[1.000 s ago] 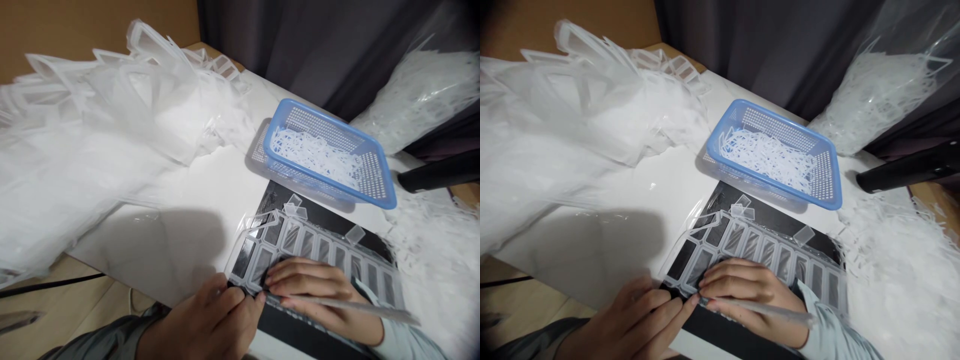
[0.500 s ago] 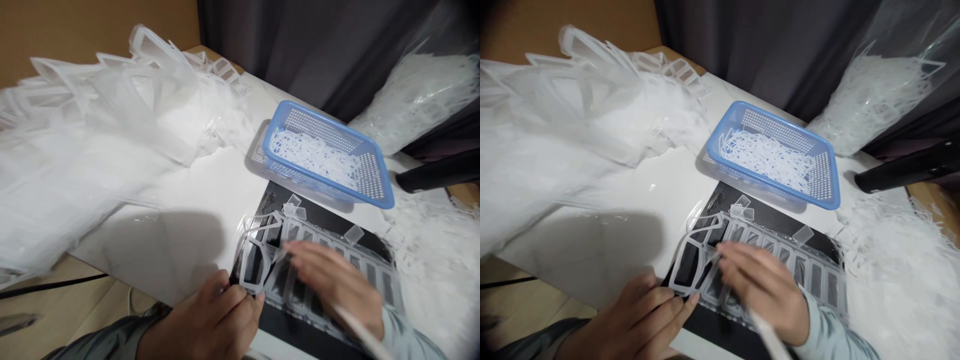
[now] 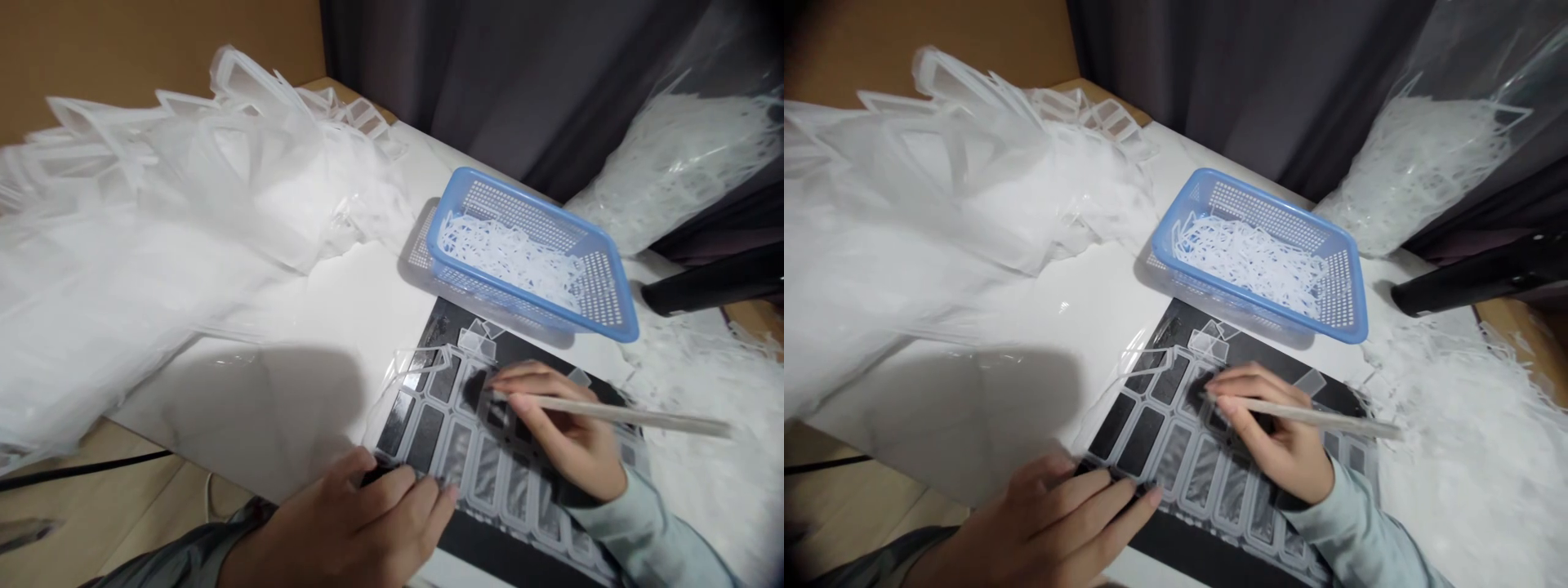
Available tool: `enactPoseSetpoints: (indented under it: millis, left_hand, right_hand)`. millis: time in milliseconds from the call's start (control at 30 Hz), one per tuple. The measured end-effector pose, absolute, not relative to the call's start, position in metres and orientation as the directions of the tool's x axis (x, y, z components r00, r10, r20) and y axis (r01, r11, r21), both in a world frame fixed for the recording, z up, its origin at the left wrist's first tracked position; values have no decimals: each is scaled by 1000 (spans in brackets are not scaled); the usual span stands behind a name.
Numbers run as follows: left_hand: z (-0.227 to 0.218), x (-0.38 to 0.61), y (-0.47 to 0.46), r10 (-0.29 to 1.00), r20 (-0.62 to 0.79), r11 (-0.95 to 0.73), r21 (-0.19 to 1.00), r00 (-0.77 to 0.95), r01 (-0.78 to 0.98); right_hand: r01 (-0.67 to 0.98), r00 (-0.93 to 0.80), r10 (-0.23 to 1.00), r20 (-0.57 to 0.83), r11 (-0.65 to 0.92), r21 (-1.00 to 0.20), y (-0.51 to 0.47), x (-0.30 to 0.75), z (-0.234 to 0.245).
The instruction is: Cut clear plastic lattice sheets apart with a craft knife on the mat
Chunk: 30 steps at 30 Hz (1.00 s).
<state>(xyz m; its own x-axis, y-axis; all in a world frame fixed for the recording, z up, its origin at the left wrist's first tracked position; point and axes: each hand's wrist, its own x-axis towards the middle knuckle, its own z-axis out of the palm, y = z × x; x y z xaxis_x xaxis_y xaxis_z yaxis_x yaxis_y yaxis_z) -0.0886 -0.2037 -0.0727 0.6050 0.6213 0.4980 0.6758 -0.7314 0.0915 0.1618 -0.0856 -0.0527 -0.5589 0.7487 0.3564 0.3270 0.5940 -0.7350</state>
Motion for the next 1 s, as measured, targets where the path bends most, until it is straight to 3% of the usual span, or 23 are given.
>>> enactPoseSetpoints:
  millis: [100, 233, 633, 733, 867, 1000]
  left_hand:
    - [-70, -86, -199, 660, 363, -725, 75, 658, 685]
    - [-71, -83, -196, 701, 287, -700, 102, 653, 707]
    - [-71, -81, -196, 742, 256, -663, 149, 619, 733]
    - [-71, -80, -197, 750, 252, -656, 159, 612, 738]
    - [-73, -81, -196, 741, 252, -666, 161, 622, 728]
    - [-72, -81, -195, 740, 242, -668, 154, 628, 728]
  right_hand:
    - [196, -673, 679, 292, 545, -815, -87, 155, -50]
    - [181, -705, 654, 273, 539, -823, -87, 153, -52]
    - [270, -733, 599, 321, 690, -671, -97, 149, -45]
    - [311, -760, 556, 337, 766, -562, -105, 151, -47]
    - [365, -815, 462, 350, 878, -310, -110, 160, -53]
    - [517, -723, 530, 444, 841, -162, -99, 167, -50]
